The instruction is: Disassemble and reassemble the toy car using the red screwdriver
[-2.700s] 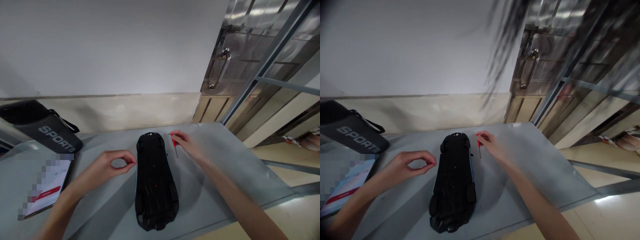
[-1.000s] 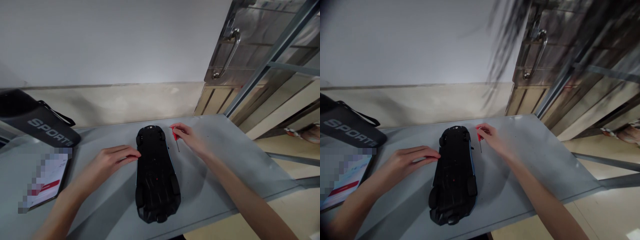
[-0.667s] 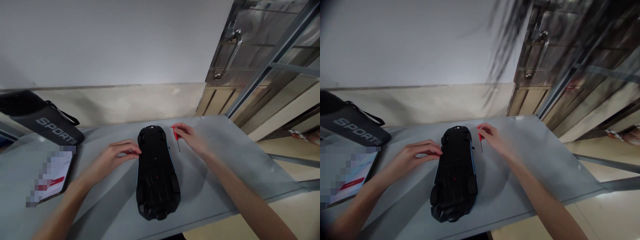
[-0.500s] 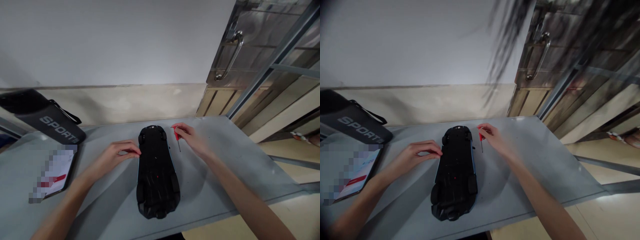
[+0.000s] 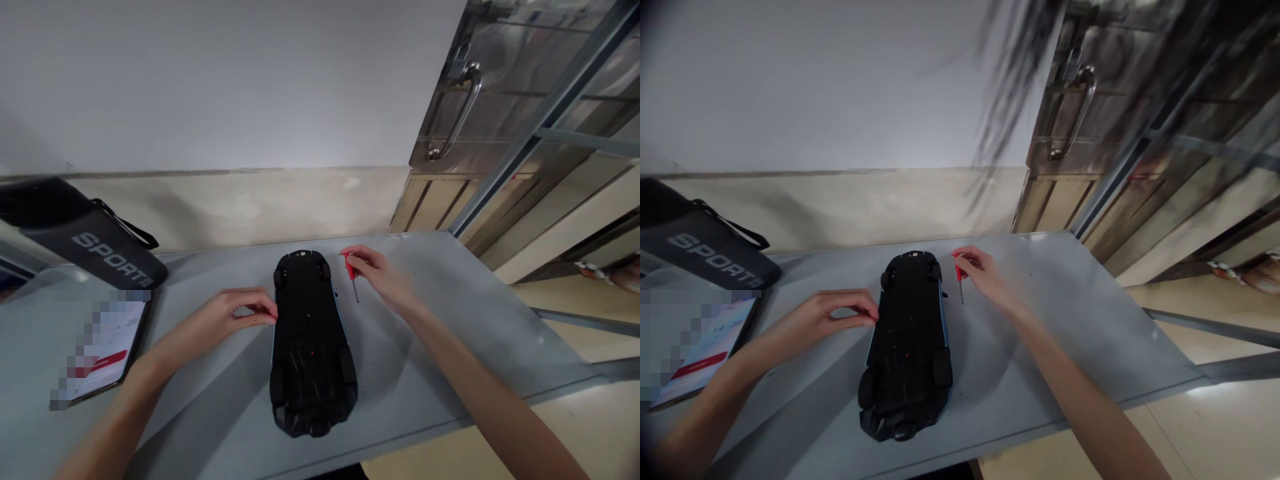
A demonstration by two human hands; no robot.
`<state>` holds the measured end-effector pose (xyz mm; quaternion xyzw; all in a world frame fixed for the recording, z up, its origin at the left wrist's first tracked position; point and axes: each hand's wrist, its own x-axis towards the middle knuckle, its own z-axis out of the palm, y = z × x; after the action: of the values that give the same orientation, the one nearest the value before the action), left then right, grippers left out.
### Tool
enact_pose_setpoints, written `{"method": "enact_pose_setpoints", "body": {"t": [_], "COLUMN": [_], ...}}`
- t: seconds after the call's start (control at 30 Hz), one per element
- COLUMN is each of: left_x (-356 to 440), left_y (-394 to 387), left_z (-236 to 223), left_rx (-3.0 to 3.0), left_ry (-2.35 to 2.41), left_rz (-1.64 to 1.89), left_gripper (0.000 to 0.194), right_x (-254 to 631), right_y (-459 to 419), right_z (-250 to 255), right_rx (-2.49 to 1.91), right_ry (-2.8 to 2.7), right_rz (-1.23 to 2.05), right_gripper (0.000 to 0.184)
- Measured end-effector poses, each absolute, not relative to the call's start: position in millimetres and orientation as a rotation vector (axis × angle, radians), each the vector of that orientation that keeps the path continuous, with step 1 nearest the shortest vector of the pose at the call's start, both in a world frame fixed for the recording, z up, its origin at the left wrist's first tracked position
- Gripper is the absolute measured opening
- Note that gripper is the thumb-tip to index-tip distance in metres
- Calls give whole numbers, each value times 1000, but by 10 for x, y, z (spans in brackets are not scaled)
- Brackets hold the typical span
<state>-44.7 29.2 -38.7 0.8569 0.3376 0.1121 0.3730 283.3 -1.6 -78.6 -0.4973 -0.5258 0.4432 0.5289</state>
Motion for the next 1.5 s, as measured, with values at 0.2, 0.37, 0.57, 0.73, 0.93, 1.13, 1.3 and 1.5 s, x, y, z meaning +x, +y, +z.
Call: {"method": "enact_pose_setpoints", "body": {"t": [0.2, 0.37, 0.57, 0.73, 0.93, 1.13, 1.3, 1.5], "left_x": [-415, -388, -344, -358, -353, -341, -309, -171], "left_y": [273, 275, 284, 262, 266, 302, 364, 345], "left_z": [-387, -414, -457, -433, -484, -566, -719, -928], "left_rx": [2169, 2126, 2070, 2019, 1991, 1892, 1754, 1732], "left_ry": [917, 923, 910, 898, 848, 825, 813, 963], "left_rz": [281, 297, 344, 311, 324, 372, 516, 882], "left_gripper": [20, 20, 18, 20, 16, 18, 28, 30], "right_x": [2836, 2844, 2835, 2836, 2826, 2812, 2690, 2350], "right_y": [-22, -33, -37, -52, -59, -71, -127, -228], "right_z": [-779, -769, -771, -752, -731, -665, -365, 229], "right_rx": [-1189, -1185, -1173, -1177, -1182, -1175, -1117, -1076], "right_ry": [-1260, -1263, -1257, -1239, -1224, -1199, -1264, -1817], "right_rz": [1064, 1067, 1067, 1067, 1067, 1066, 989, 869], "right_gripper": [27, 25, 27, 29, 29, 32, 24, 17]}}
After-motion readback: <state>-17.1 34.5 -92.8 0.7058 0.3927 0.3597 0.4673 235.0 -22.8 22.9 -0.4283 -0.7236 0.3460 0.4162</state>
